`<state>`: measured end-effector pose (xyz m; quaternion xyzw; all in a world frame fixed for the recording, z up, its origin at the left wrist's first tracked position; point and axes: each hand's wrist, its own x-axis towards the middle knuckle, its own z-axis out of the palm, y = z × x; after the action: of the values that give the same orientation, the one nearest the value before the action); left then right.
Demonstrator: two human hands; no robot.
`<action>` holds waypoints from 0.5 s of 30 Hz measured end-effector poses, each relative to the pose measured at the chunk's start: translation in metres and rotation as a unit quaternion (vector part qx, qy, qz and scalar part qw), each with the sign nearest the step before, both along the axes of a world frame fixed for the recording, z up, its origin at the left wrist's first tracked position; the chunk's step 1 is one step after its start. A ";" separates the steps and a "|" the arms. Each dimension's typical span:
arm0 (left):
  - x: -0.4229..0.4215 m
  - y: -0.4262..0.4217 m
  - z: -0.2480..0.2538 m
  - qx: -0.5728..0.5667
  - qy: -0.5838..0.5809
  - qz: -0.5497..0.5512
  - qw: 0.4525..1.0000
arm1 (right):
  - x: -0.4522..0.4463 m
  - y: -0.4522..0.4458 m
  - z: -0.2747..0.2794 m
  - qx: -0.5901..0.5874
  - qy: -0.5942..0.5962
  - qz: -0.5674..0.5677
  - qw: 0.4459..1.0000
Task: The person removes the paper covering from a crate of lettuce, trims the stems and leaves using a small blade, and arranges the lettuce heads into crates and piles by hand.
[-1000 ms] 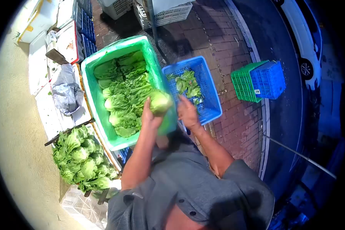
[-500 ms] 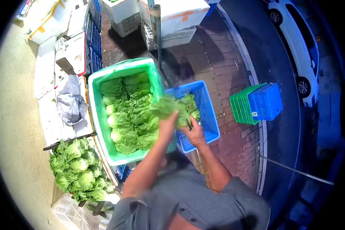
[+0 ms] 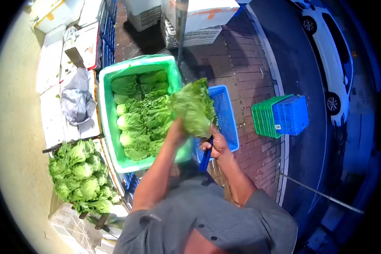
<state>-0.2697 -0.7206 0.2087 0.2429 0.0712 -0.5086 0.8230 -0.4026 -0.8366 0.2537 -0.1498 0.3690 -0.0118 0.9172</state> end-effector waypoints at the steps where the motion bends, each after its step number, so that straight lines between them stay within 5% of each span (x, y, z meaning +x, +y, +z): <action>1: 0.000 0.004 0.002 -0.037 0.039 -0.007 0.999 | 0.000 0.005 -0.007 0.034 -0.002 0.016 0.999; 3: 0.004 0.009 0.006 -0.032 0.093 -0.012 0.995 | 0.003 0.013 -0.019 0.060 0.014 0.039 0.997; 6: -0.001 0.023 -0.019 -0.005 0.112 0.028 0.993 | 0.009 0.023 -0.019 -0.074 0.131 0.057 0.987; 11: 0.004 0.061 -0.023 0.011 0.119 0.099 0.988 | -0.006 0.021 -0.048 -0.258 0.128 0.161 0.944; 15: -0.007 0.146 -0.033 0.039 0.115 0.182 0.976 | 0.002 0.027 -0.051 -0.274 0.181 0.219 0.919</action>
<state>-0.2763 -0.5749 0.1759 0.1975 0.2283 -0.3720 0.8778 -0.4002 -0.8100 0.2026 -0.4718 0.4689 0.1165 0.7375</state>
